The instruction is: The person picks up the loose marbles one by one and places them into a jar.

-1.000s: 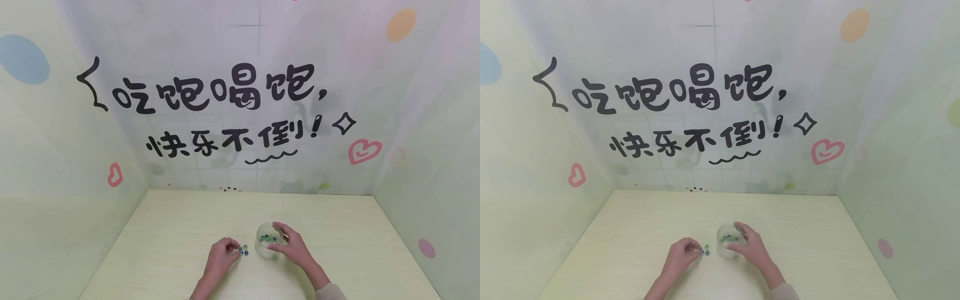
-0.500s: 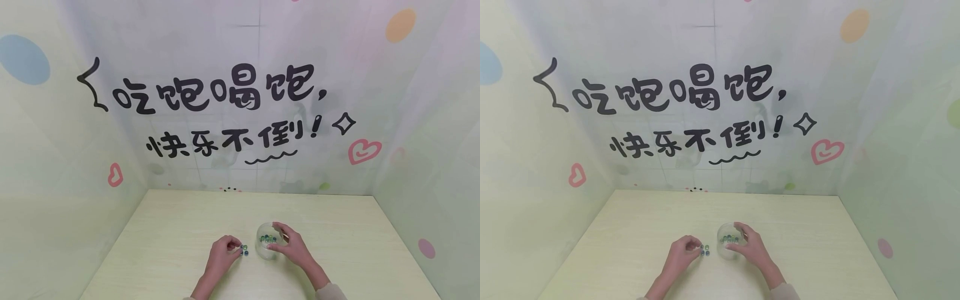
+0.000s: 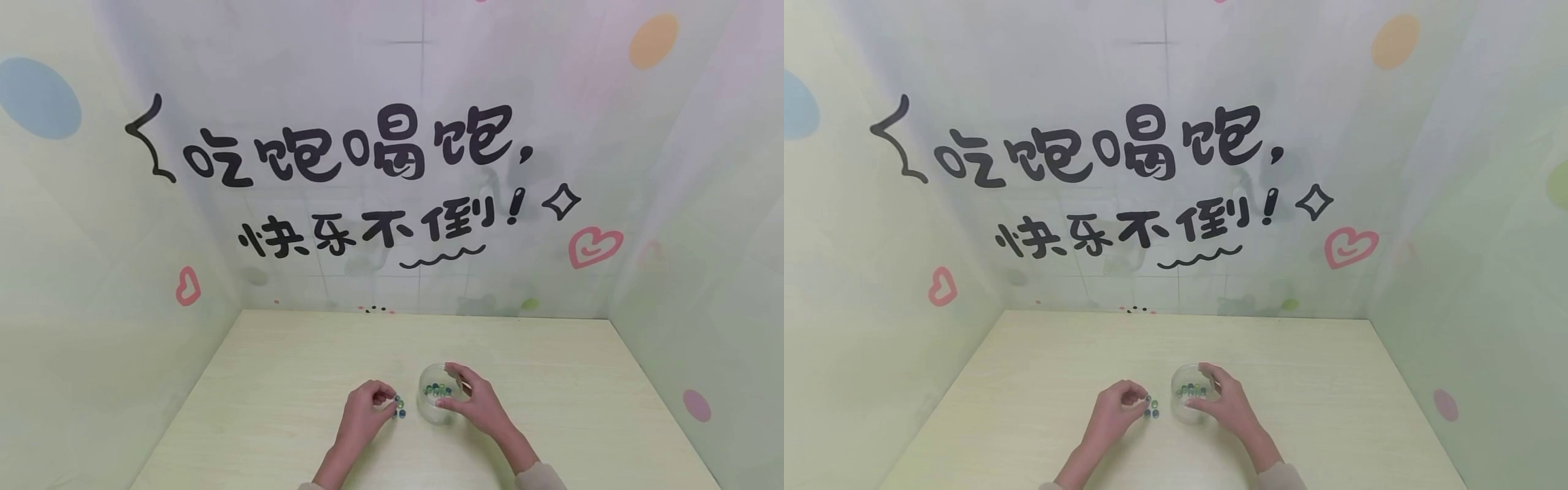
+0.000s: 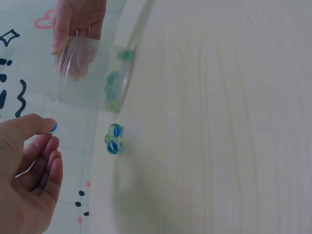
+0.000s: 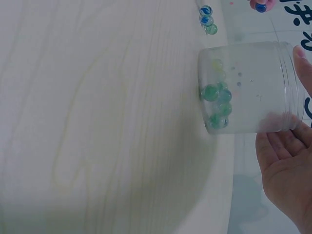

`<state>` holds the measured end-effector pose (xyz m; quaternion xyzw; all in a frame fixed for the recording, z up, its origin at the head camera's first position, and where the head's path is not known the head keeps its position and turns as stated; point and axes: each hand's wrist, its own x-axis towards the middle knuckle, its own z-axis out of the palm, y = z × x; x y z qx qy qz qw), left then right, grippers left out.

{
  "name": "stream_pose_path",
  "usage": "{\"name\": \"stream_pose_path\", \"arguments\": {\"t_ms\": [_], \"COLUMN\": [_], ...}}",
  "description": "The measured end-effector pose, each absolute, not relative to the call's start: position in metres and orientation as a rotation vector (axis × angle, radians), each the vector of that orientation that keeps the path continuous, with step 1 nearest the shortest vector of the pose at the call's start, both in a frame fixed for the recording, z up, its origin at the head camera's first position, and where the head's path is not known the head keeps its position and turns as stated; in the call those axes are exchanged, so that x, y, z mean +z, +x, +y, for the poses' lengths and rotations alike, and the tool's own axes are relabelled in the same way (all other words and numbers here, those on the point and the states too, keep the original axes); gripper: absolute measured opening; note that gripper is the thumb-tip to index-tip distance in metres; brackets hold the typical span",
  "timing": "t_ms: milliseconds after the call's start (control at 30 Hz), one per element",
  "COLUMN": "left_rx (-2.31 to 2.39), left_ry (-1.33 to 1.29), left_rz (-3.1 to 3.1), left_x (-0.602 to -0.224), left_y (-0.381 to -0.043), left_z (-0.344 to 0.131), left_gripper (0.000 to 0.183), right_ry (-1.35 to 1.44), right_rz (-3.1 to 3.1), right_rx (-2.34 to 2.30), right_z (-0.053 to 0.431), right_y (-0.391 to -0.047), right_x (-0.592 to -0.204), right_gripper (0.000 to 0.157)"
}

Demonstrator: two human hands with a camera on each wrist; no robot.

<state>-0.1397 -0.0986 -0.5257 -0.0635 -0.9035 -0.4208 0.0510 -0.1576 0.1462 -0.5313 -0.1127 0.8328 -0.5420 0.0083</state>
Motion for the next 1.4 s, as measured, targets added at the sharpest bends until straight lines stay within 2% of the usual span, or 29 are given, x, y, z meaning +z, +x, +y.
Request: {"name": "stream_pose_path", "arguments": {"t_ms": [1400], "left_rx": [-1.321], "left_ry": [-0.266], "left_rz": [-2.702], "left_x": [-0.512], "left_y": [-0.147], "left_z": [-0.077], "left_gripper": [0.012], "right_ry": [-0.341], "right_rz": [2.583], "right_rx": [-1.727], "right_z": [0.146], "right_y": [-0.157], "right_x": [-0.531], "right_gripper": [0.067]}}
